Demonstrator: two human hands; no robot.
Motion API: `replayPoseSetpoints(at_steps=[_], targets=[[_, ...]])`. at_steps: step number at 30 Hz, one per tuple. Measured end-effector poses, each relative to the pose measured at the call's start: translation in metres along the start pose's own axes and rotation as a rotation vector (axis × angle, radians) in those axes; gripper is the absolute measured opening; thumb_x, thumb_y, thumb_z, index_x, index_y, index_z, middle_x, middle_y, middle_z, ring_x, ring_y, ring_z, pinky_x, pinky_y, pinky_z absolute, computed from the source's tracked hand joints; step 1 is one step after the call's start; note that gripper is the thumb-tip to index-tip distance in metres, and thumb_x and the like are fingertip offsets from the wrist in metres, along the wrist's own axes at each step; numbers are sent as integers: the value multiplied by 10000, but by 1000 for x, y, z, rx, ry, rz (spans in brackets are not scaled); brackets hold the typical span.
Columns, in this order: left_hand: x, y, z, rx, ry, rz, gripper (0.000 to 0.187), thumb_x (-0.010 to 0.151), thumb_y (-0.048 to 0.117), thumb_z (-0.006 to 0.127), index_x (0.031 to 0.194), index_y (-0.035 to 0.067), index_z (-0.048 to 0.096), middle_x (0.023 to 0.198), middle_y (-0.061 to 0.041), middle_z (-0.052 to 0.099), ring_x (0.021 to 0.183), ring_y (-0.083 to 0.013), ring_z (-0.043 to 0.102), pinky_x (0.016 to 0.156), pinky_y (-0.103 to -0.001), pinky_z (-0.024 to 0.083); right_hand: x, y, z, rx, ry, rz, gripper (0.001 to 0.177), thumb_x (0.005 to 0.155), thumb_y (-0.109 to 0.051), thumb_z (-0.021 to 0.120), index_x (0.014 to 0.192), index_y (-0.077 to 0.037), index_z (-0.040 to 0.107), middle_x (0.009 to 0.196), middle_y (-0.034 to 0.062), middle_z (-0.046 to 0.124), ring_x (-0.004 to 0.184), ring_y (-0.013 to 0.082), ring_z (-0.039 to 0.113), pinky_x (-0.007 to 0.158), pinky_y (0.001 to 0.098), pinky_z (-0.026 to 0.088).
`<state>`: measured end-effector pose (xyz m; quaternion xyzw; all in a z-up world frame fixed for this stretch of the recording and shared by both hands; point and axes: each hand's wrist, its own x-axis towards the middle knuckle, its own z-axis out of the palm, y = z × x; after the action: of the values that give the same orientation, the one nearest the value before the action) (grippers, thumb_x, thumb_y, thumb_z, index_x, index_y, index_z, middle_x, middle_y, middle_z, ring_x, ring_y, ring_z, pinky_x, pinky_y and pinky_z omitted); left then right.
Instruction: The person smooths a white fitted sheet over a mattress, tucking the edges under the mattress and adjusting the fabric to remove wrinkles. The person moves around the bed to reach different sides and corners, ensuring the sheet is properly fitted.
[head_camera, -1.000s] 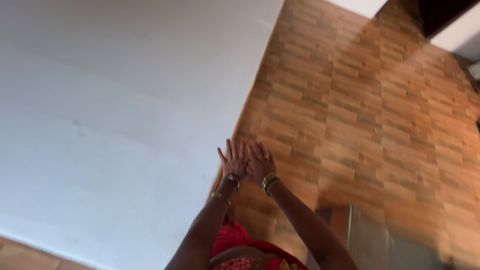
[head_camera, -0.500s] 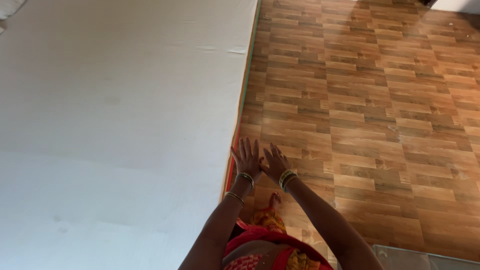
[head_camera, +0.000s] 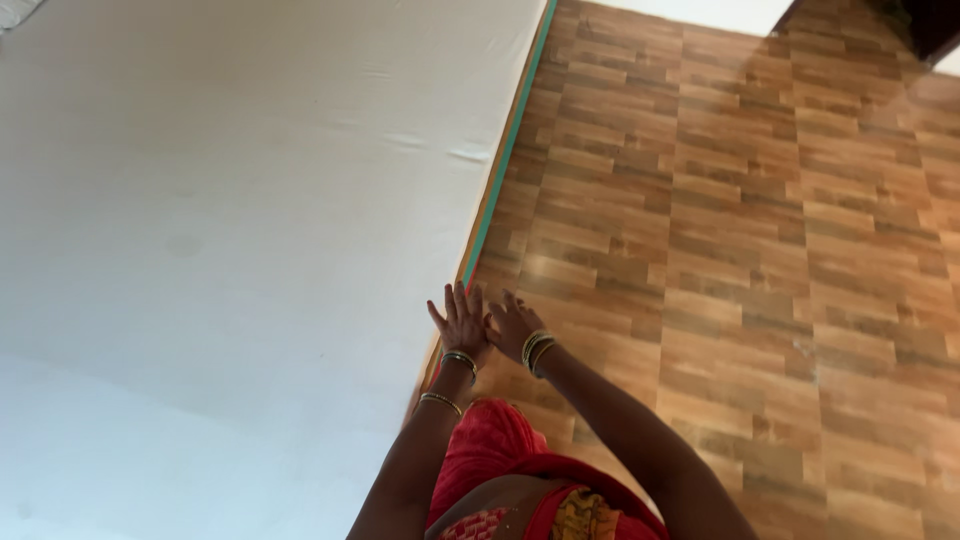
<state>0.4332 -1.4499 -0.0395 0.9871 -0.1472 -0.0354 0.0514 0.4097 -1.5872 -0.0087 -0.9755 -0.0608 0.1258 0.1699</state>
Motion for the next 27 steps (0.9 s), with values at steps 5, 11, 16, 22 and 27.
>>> replayPoseSetpoints(at_steps=[5, 11, 16, 22, 27], targets=[[105, 30, 23, -18, -31, -9, 693, 1012, 456, 456, 1605, 191, 213, 1684, -184, 129, 1571, -383, 50, 1168, -736, 4, 77, 68, -24, -23, 83, -68, 647, 922, -360, 629, 1479, -128, 397, 1611, 279, 261, 1428, 458, 388, 1131, 537, 382], [267, 75, 48, -123, 120, 20, 687, 981, 472, 477, 1566, 183, 262, 1660, -190, 149, 1544, -372, 66, 1146, -769, -4, 183, 145, -102, -24, 57, -9, 808, 921, -373, 635, 1591, -215, 212, 1611, 264, 216, 1429, 458, 361, 1135, 533, 360], [374, 97, 24, -53, 36, 89, 687, 983, 415, 494, 1578, 146, 277, 1653, -209, 172, 1547, -394, 80, 1147, -765, 0, 267, 200, -151, 22, 20, 85, 757, 966, -366, 580, 1607, -227, 202, 1639, 248, 226, 1368, 443, 467, 1128, 486, 423], [478, 134, -5, -90, 18, 161, 511, 944, 384, 587, 1402, 182, 483, 1634, -199, 231, 1545, -407, 88, 1140, -787, 0, 347, 276, -191, 10, 65, 59, 652, 949, -375, 613, 1511, -184, 344, 1576, 260, 300, 1345, 452, 480, 1091, 497, 439], [582, 162, -4, 5, -69, 116, 363, 928, 407, 641, 1238, 220, 610, 1659, -179, 234, 1569, -396, 86, 1148, -793, 15, 431, 346, -220, -8, 7, 36, 522, 967, -371, 592, 1429, -161, 469, 1483, 210, 485, 1302, 402, 582, 1084, 469, 499]])
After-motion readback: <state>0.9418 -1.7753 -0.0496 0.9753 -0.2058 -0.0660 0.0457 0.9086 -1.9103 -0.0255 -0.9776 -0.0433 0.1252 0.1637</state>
